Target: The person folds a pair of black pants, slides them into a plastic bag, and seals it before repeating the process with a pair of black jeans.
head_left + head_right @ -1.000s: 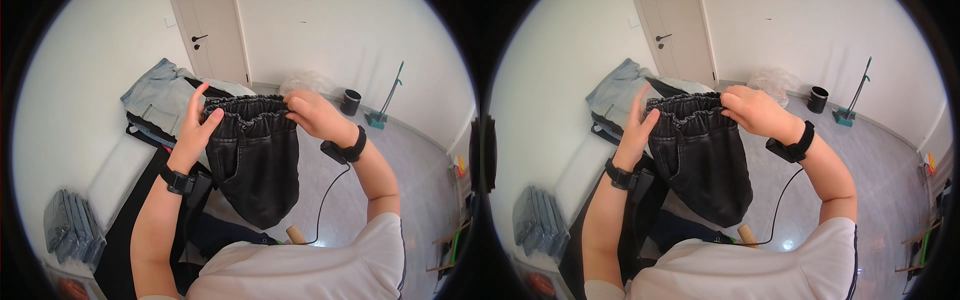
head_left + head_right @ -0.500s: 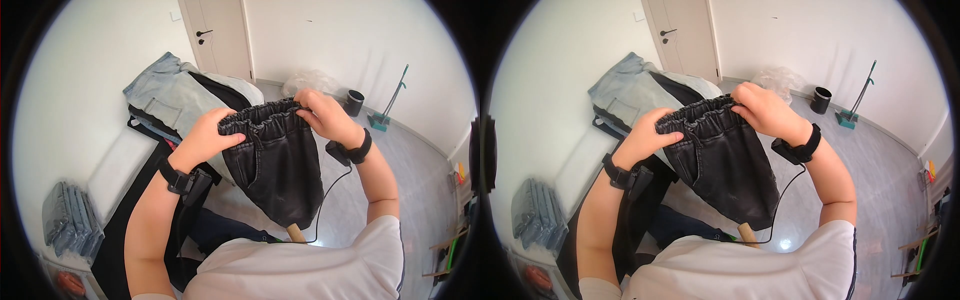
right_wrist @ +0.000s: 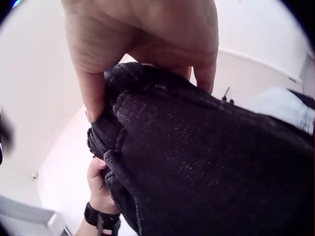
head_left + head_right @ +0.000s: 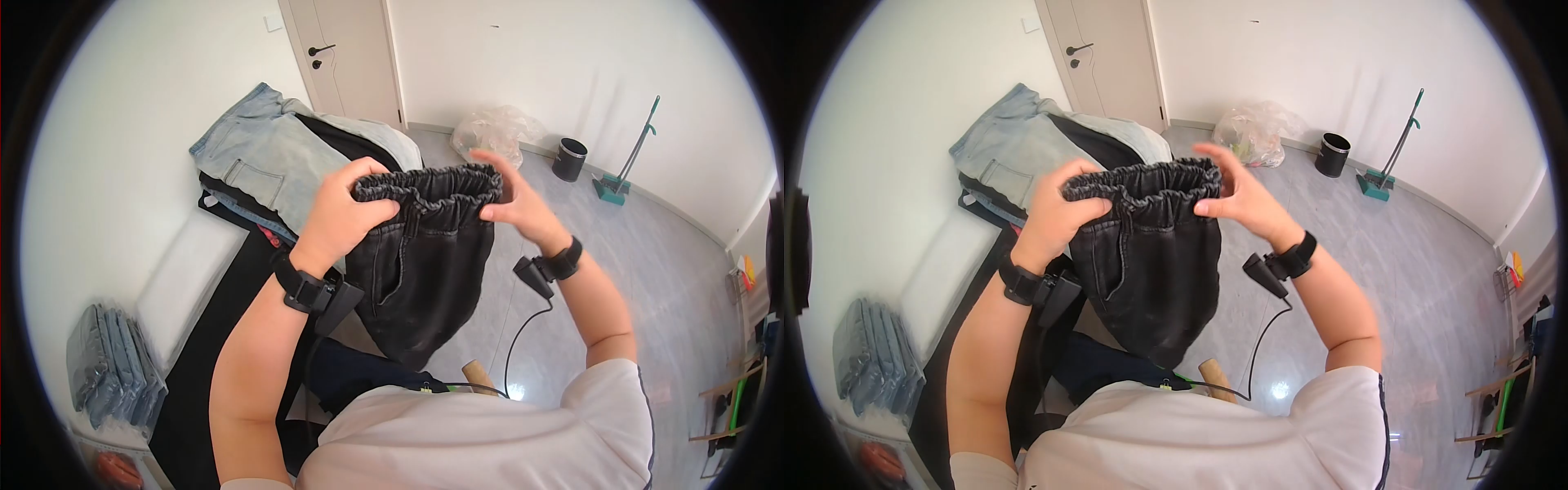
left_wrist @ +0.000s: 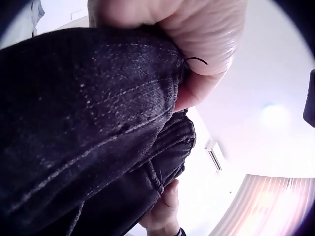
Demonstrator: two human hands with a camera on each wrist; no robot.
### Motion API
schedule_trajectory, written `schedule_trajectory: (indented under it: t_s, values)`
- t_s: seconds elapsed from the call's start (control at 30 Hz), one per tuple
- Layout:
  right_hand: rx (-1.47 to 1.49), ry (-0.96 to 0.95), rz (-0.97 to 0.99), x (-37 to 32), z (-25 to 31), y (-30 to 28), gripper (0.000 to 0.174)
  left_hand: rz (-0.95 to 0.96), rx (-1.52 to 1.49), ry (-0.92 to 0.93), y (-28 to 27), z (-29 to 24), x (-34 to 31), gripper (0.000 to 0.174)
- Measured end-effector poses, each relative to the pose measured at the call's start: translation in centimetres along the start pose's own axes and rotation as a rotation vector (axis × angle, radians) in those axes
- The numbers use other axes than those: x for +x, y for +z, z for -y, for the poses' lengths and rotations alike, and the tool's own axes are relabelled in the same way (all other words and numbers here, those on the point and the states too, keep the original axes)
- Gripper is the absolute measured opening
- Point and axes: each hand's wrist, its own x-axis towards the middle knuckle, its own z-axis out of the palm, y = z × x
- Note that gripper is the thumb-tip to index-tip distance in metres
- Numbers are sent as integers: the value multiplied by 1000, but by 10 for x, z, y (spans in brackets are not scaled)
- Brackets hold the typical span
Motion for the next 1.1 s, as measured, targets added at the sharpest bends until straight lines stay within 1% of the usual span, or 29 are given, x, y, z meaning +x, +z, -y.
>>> schedule_trajectory:
  t_s: [0.03,0.1,0.13,0.17,0.23,0.27,0.3,0.37,0.4,0.43,0.47,0.5,0.57,0.6,0.63,0.7,0.73,0.77,0.8,0.83,0.87,0.9,0.93,0.97,1.03,1.07,1.1]
  values:
    - [1,-2,-1,-2,-9,3,71,6,50,19,2,0,-1,19]
    - [318,140,67,-2,-28,10,58,20,86,12,-2,6,-1,19]
    - [306,160,-31,-1,-21,19,42,34,116,4,-5,8,0,20]
    - [316,158,-33,0,-20,17,42,37,124,-1,-4,5,4,20]
    - [231,133,-100,4,-19,27,33,80,141,2,-16,6,5,20]
    - [208,94,-119,6,-17,31,29,111,116,-46,-20,-2,5,22]
    - [214,97,-123,9,-13,35,29,115,113,-88,-27,0,6,23]
    - [65,124,-157,16,-4,46,28,126,463,-258,-34,-25,7,37]
    - [30,102,-158,20,-1,55,29,133,466,-267,-36,-24,4,37]
    - [41,110,-162,23,-1,61,29,105,731,116,-36,-23,1,48]
    - [-36,74,-144,26,-3,67,30,75,974,510,-35,-23,-2,59]
    - [-111,41,-123,28,-5,74,30,87,974,496,-32,-24,-5,59]
    - [-108,43,-107,30,-3,88,30,278,805,169,-14,-31,-9,77]
    - [-118,-2,-72,31,-1,94,30,307,764,62,-9,-27,-7,75]
    - [-131,-52,-41,30,0,98,30,315,761,50,-9,-18,-6,75]
    - [-157,2,-51,27,-3,99,31,309,683,-16,-8,-3,-1,67]
    - [-231,-25,21,30,-5,97,32,347,647,-5,-7,-4,-2,51]
    - [-305,-50,93,32,-6,94,33,363,641,-7,-5,-2,-2,51]
    - [-390,28,187,31,-4,86,40,354,688,-79,-1,1,-2,45]
    - [-386,43,180,31,-5,78,40,344,735,-154,1,5,-2,39]
    - [-429,-94,182,30,-10,69,45,359,728,-161,2,10,-1,39]
    - [-471,-233,182,26,-14,58,50,324,682,-168,3,16,0,36]
    - [-427,-112,196,20,-8,44,57,288,635,-175,3,22,0,34]
    - [-391,-169,137,10,-14,30,53,301,630,-182,1,26,-1,34]
    - [-394,-97,155,-15,-27,7,52,213,758,-150,-2,26,-2,30]
    - [-394,0,149,-30,-41,1,50,180,777,-155,-2,21,-3,30]
    - [-393,95,143,-49,-61,-1,48,188,775,-162,-2,14,-3,30]
